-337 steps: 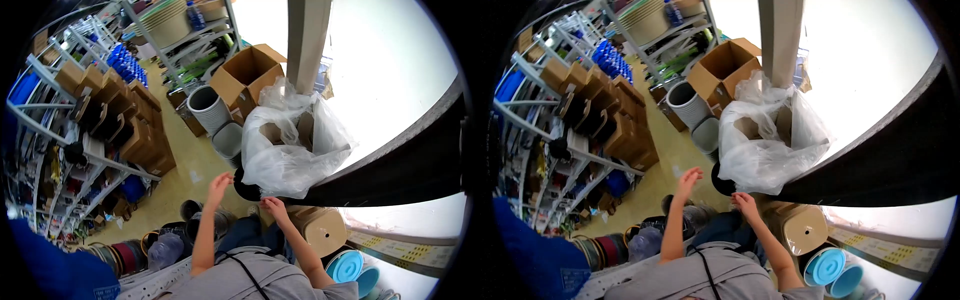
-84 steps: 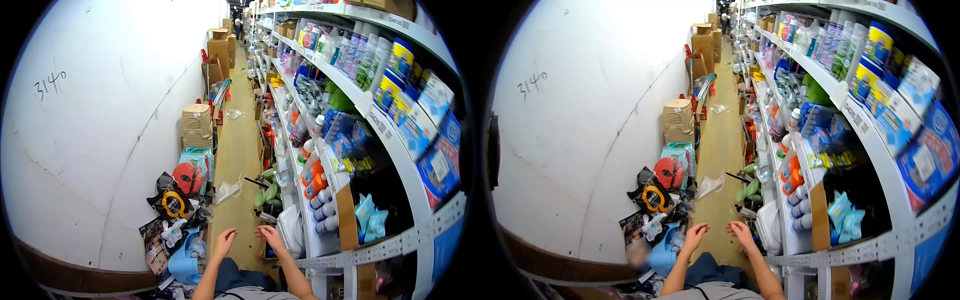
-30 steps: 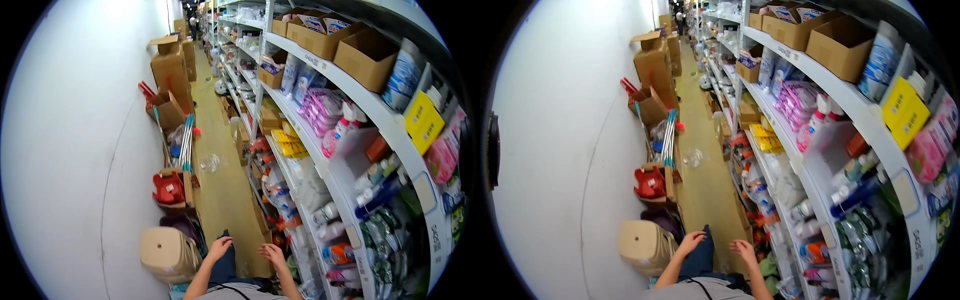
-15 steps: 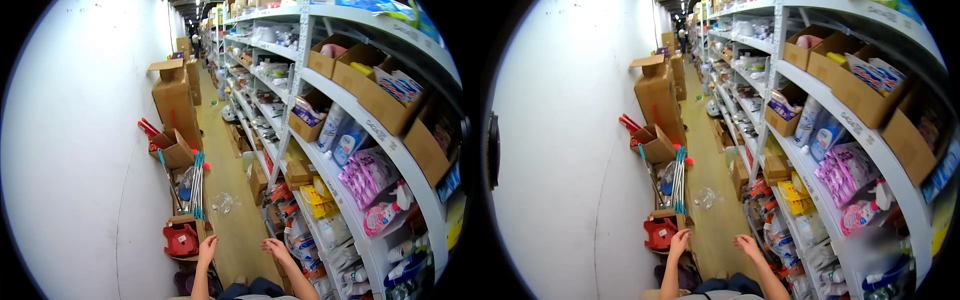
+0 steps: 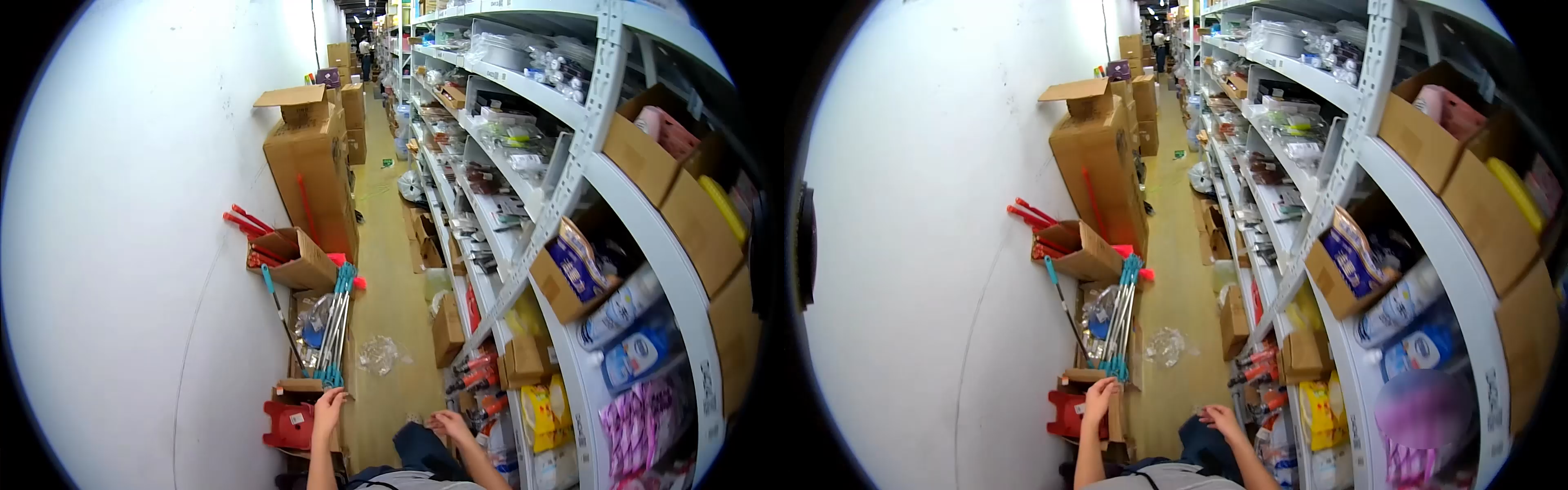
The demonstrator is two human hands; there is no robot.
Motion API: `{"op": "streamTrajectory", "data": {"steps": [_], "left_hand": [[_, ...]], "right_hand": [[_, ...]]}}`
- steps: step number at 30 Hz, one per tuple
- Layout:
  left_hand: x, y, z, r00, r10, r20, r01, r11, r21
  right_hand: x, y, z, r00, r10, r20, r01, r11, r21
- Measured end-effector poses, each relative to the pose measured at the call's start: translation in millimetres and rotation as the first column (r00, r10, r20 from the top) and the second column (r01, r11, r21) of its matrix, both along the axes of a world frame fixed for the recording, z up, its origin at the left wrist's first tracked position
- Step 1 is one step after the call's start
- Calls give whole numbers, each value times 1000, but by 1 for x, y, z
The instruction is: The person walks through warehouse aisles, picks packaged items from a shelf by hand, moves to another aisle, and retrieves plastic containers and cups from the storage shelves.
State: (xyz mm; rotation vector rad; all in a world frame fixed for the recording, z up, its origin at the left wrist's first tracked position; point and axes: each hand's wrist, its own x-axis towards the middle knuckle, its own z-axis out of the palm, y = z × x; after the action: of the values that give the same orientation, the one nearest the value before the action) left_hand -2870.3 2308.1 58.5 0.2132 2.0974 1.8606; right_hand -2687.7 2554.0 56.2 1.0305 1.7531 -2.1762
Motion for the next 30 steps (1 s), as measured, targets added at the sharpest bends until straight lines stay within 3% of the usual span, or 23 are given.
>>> {"op": "streamTrajectory", "data": {"steps": [1,2,3,5,9,11,13,18,21,23,28,30], "left_hand": [[-12,14,6,1000,2,6,-1,999,-44],[-25,29,8,995,-33,-90,27,998,-60],[-39,48,14,998,-62,-29,63,998,20],[-64,80,27,991,-128,-44,126,990,-62],[-95,126,28,990,-139,0,139,990,31],[-106,141,26,993,-115,28,115,993,5],[-119,150,13,977,-191,93,201,972,-121],[-182,176,-17,963,-214,165,226,972,-61],[-253,198,-6,957,-261,124,278,950,-146],[-300,218,21,951,-308,3,297,917,-266],[-413,258,48,936,-345,-65,327,923,-201],[-444,275,47,925,-358,-130,330,923,-197]], "right_hand": [[-20,11,4,999,39,6,-39,992,117],[-39,24,3,994,-7,-105,12,999,50],[-60,41,5,975,-63,-213,62,998,-10],[-101,71,23,977,-64,-204,64,998,-5],[-160,111,34,983,-34,-178,49,996,79],[-187,121,37,976,-46,-212,43,999,-20],[-206,129,28,982,-28,-185,24,999,-26],[-257,148,14,993,-76,-90,67,993,-96],[-297,173,0,990,-131,-53,128,990,-62],[-332,189,11,983,-178,-42,177,984,-35],[-444,236,74,906,-264,-332,293,955,40],[-484,248,95,885,-300,-357,336,941,44]]}}
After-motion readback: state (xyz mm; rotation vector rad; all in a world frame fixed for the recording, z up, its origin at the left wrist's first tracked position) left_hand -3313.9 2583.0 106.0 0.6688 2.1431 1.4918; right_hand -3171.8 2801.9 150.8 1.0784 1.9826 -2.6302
